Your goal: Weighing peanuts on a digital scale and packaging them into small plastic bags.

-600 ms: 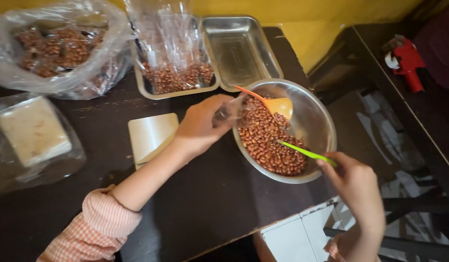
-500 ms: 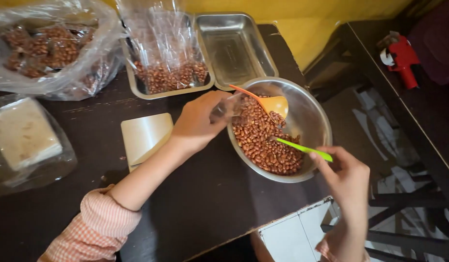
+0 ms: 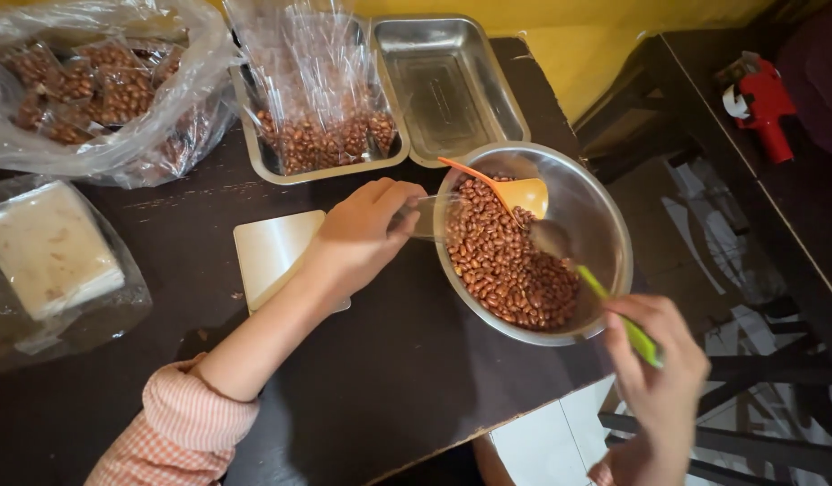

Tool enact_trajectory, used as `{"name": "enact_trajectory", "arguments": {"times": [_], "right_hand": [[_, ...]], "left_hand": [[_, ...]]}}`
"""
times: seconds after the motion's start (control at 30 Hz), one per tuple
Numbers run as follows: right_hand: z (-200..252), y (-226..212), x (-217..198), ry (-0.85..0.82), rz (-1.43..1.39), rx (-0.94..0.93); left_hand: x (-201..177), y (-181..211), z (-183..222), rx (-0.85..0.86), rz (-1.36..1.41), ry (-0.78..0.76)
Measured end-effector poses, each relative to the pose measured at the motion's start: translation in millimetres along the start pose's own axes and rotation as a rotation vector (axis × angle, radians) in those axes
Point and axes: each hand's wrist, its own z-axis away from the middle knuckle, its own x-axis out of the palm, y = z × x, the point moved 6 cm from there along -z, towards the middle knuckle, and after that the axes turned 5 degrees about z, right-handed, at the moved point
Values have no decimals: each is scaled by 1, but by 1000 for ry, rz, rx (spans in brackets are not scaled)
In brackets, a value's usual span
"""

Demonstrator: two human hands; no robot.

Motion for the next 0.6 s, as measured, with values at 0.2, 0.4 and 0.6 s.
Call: {"name": "enact_trajectory", "arguments": {"times": [0.2, 0.4, 0.6], "right_hand": [[11, 3, -3, 26, 395, -81], [18, 4, 26, -3, 339, -156], [2, -33, 32, 77, 49, -138]], "left_hand": [[-2, 7, 3, 55, -8, -7], [1, 8, 7, 226, -130, 134], [1, 11, 9, 270, -158, 149]]}}
